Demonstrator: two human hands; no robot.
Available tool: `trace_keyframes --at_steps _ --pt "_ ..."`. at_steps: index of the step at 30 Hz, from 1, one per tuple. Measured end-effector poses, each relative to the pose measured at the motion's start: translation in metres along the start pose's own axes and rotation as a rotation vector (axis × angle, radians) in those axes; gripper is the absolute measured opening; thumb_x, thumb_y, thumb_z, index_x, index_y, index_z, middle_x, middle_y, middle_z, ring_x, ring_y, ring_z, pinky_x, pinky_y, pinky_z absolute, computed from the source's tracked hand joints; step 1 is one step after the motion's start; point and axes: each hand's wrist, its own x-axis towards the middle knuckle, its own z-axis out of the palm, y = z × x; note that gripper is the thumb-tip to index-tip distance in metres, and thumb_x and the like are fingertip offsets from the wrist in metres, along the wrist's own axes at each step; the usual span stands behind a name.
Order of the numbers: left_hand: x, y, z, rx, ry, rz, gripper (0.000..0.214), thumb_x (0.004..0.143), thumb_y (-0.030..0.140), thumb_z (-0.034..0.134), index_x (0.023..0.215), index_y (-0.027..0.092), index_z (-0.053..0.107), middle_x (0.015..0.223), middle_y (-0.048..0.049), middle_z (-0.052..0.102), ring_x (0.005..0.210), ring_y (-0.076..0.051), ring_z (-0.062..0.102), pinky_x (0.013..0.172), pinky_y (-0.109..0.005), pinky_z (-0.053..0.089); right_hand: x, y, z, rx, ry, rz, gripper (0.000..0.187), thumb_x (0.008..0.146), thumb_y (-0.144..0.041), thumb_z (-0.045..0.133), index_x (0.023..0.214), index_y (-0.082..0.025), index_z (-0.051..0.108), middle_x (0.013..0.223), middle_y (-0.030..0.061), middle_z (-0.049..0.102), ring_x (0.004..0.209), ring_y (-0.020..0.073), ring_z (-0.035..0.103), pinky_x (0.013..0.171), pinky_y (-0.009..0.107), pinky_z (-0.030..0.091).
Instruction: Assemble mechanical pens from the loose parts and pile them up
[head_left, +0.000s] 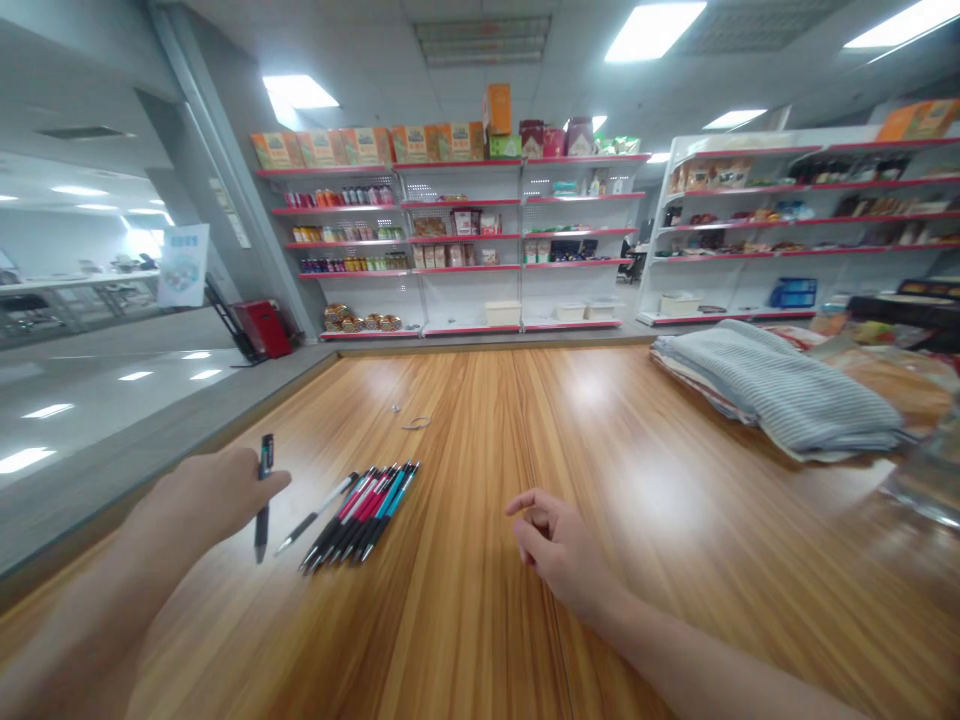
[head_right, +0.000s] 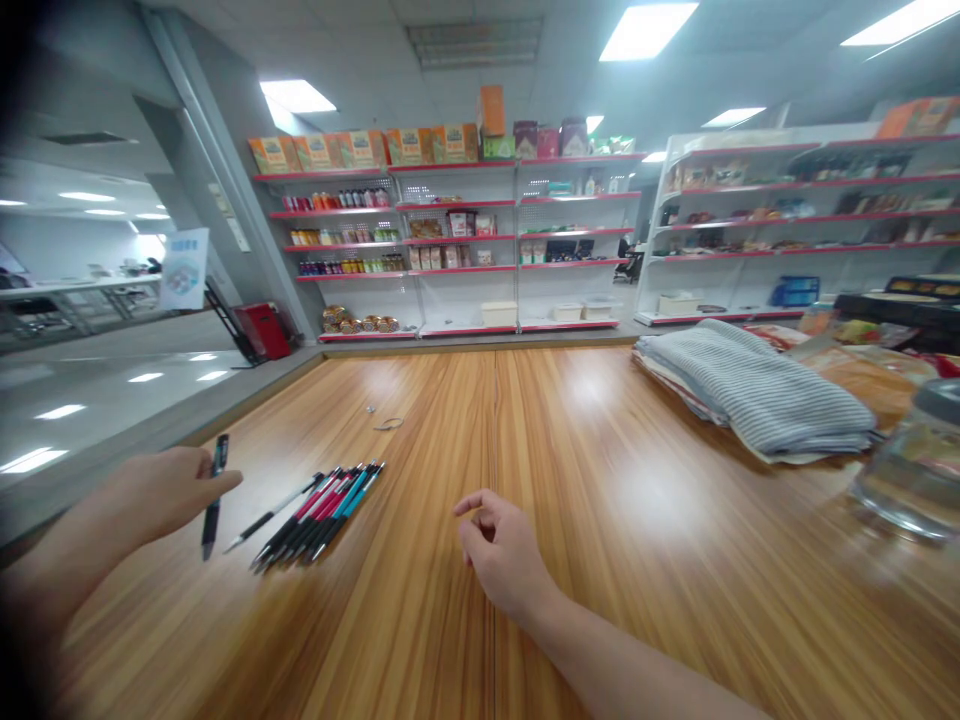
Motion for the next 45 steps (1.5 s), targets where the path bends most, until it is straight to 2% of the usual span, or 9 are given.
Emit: trace_keyframes --at_steps 3,7,12,16,19,28,36,40,45 --pt "-0.019 0.020 -0.016 0.162 0.015 0.162 0.035 0.079 0.050 0.051 0.069 0.017 0.053 0.061 -0.0012 0.057 0.060 -0.017 0.050 0.059 -0.025 0.025 0.001 0.000 0.001 -0.006 0.008 0.000 0.014 0.087 -0.027 0.049 0.093 -0.017 0.056 0.054 -0.0051 0.049 0.049 0.0090 0.044 0.047 0.020 0.032" --pt "-0.043 0.055 -0.017 0.072 -0.006 0.310 0.028 0.077 0.041 0.055 0.065 0.016 0.053 0.058 -0.0001 0.055 0.057 -0.015 0.049 0.055 -0.025 0.024 0.001 -0.004 0.000 -0.012 -0.011 0.007 0.014 0.087 -0.028 0.050 0.092 -0.016 0.056 0.055 -0.0048 0.049 0.050 0.0090 0.043 0.047 0.021 0.032" --pt "-0.084 0.113 0.005 -0.646 -0.421 0.372 0.021 0.077 0.036 0.051 0.067 0.018 0.049 0.048 0.0029 0.049 0.044 -0.013 0.048 0.043 -0.023 0.031 -0.003 -0.009 0.000 0.015 -0.067 0.001 0.019 0.089 -0.033 0.052 0.095 -0.017 0.058 0.064 -0.0026 0.053 0.054 0.0086 0.045 0.050 0.021 0.033" --pt "-0.126 0.166 0.039 -1.319 -0.569 0.366 0.022 0.079 0.037 0.055 0.072 0.019 0.046 0.053 0.0027 0.052 0.043 -0.011 0.048 0.042 -0.023 0.038 -0.010 -0.014 0.002 -0.038 -0.237 -0.073 0.025 0.090 -0.039 0.052 0.093 -0.017 0.063 0.073 0.0006 0.058 0.062 0.0102 0.048 0.055 0.022 0.035" --pt "-0.146 0.189 0.062 -1.588 -0.610 0.373 0.031 0.080 0.044 0.059 0.070 0.018 0.046 0.055 0.0020 0.051 0.045 -0.011 0.049 0.044 -0.022 0.040 -0.013 -0.014 0.005 -0.108 -0.291 -0.088 0.028 0.090 -0.039 0.052 0.080 -0.015 0.063 0.065 -0.0010 0.053 0.057 0.0093 0.044 0.052 0.021 0.031" --pt "-0.168 0.204 0.068 -1.659 -0.615 0.466 0.031 0.084 0.044 0.059 0.081 0.013 0.063 0.061 -0.0003 0.050 0.056 -0.010 0.046 0.052 -0.021 0.036 -0.016 -0.011 -0.002 0.007 -0.158 -0.026 0.029 0.089 -0.037 0.054 0.073 -0.013 0.060 0.065 0.0001 0.055 0.061 0.0108 0.050 0.057 0.022 0.038" --pt "-0.172 0.221 0.073 -1.704 -0.759 0.562 0.037 0.087 0.043 0.056 0.103 0.011 0.063 0.067 -0.0010 0.052 0.056 -0.009 0.046 0.052 -0.022 0.037 -0.025 -0.021 -0.021 0.218 -0.227 -0.021 0.031 0.088 -0.040 0.057 0.078 -0.011 0.062 0.070 0.0030 0.059 0.068 0.0132 0.056 0.067 0.027 0.044" --pt "-0.177 0.212 0.072 -1.666 -0.754 0.639 0.044 0.078 0.031 0.070 0.117 0.017 0.055 0.088 -0.0044 0.058 0.072 -0.012 0.054 0.058 -0.022 0.044 -0.022 -0.019 -0.021 0.194 -0.115 0.041 0.026 0.085 -0.037 0.062 0.077 -0.012 0.063 0.060 -0.0020 0.052 0.054 0.0076 0.046 0.055 0.021 0.039" --pt "-0.181 0.211 0.067 -1.625 -0.746 0.668 0.038 0.081 0.027 0.066 0.116 0.016 0.054 0.081 -0.0034 0.059 0.073 -0.014 0.057 0.061 -0.025 0.047 -0.021 -0.015 -0.022 0.267 -0.152 0.079 0.023 0.086 -0.035 0.062 0.085 -0.012 0.064 0.063 -0.0017 0.053 0.048 0.0042 0.040 0.044 0.017 0.030"
